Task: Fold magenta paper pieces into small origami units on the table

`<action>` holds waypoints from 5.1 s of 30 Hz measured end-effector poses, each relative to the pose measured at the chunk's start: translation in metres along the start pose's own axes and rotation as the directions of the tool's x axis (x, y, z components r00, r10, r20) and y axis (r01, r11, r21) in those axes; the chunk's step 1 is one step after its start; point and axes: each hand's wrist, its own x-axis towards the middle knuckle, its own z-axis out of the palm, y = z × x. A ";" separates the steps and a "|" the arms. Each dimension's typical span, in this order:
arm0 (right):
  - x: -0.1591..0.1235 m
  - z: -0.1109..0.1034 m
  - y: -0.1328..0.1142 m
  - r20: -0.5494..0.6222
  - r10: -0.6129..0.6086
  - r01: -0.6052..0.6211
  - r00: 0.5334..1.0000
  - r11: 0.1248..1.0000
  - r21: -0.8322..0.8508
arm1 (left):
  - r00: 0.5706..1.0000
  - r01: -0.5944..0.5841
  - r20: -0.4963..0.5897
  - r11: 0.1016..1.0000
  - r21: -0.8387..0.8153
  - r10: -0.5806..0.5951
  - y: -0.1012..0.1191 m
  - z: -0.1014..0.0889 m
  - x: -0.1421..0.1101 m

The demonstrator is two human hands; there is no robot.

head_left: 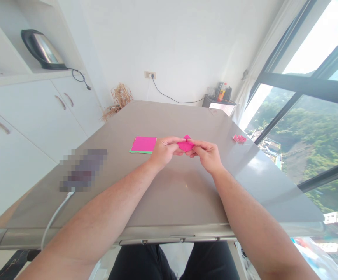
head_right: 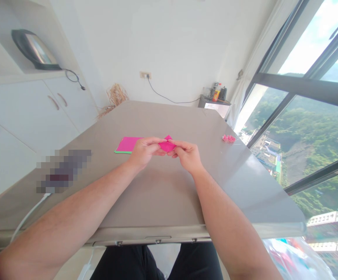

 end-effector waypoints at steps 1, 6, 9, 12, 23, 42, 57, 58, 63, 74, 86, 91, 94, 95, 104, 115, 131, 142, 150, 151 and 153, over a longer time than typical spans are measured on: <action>0.000 0.000 0.000 -0.003 0.006 -0.006 1.000 1.000 0.012 | 1.000 0.013 -0.003 1.000 -0.012 -0.013 0.000 0.000 0.000; 0.000 0.001 0.001 -0.011 0.007 -0.006 1.000 0.997 0.079 | 0.999 0.035 -0.012 0.998 -0.050 -0.036 0.000 0.001 -0.001; 0.001 0.002 0.004 -0.021 0.005 -0.003 1.000 0.996 0.091 | 0.999 0.028 -0.018 0.998 -0.059 -0.029 0.000 0.002 -0.001; 0.001 0.002 0.004 -0.031 0.008 -0.005 0.999 0.995 0.095 | 0.999 0.025 -0.029 0.998 -0.063 -0.027 -0.001 0.003 -0.002; 0.001 0.003 0.000 -0.051 0.044 -0.038 0.998 0.994 0.106 | 0.997 0.040 -0.060 0.994 -0.099 -0.046 0.003 0.006 -0.003; -0.001 0.003 0.001 0.012 0.040 -0.040 0.999 0.999 0.011 | 0.997 -0.015 -0.069 0.996 0.092 0.022 -0.010 0.006 -0.001; 0.001 0.006 0.005 -0.010 0.095 -0.096 0.995 0.994 -0.056 | 0.991 -0.083 -0.094 0.986 0.147 0.098 -0.008 0.008 -0.003; 0.001 0.006 0.006 -0.018 0.091 -0.092 0.996 0.994 -0.060 | 0.991 -0.084 -0.091 0.987 0.137 0.097 -0.007 0.009 -0.003; 0.001 0.005 0.005 -0.032 0.087 -0.089 0.996 0.993 -0.076 | 0.991 -0.100 -0.074 0.988 0.115 0.109 -0.006 0.010 -0.004; 0.001 0.007 0.003 -0.059 0.099 -0.106 0.993 0.987 -0.125 | 0.989 -0.105 -0.099 0.992 0.067 0.112 -0.005 0.015 -0.005; 0.000 0.007 0.002 -0.026 0.113 -0.114 0.993 0.993 -0.040 | 0.981 -0.121 -0.145 0.991 0.063 0.129 -0.001 0.014 -0.004; 0.000 0.007 0.002 -0.022 0.118 -0.119 0.993 0.993 -0.022 | 0.982 -0.124 -0.136 0.990 0.070 0.133 -0.002 0.014 -0.004; 0.000 0.007 0.003 -0.022 0.122 -0.122 0.992 0.992 -0.015 | 0.982 -0.126 -0.131 0.989 0.075 0.135 -0.002 0.013 -0.004; 0.000 0.008 0.003 -0.023 0.123 -0.124 0.992 0.992 -0.013 | 0.982 -0.127 -0.134 0.989 0.075 0.136 -0.002 0.013 -0.004; 0.001 0.006 0.004 -0.026 0.106 -0.106 0.994 0.994 -0.002 | 0.983 -0.127 -0.124 0.989 0.071 0.135 -0.001 0.013 -0.004; -0.001 0.008 0.004 -0.065 0.063 -0.067 0.996 0.996 -0.066 | 0.985 -0.150 -0.069 0.981 0.119 0.159 -0.008 0.013 -0.004; 0.000 0.008 0.005 -0.099 0.037 -0.045 0.994 0.996 -0.080 | 0.996 0.027 -0.078 0.999 -0.040 -0.030 -0.005 0.010 0.000; -0.001 0.006 0.005 -0.099 0.022 -0.029 0.995 0.997 -0.069 | 0.998 0.036 -0.056 0.996 -0.087 -0.041 -0.002 0.009 -0.002; 0.000 0.006 0.006 -0.092 0.024 -0.029 0.995 0.998 -0.051 | 0.997 0.034 -0.067 0.998 -0.057 -0.038 -0.003 0.006 0.001; 0.000 0.005 0.007 -0.094 0.024 -0.029 0.995 0.998 -0.050 | 0.997 0.035 -0.066 0.998 -0.061 -0.039 -0.003 0.006 0.000; 0.000 0.004 0.008 -0.098 0.023 -0.028 0.995 0.998 -0.051 | 0.997 0.038 -0.065 0.997 -0.068 -0.043 -0.002 0.007 0.000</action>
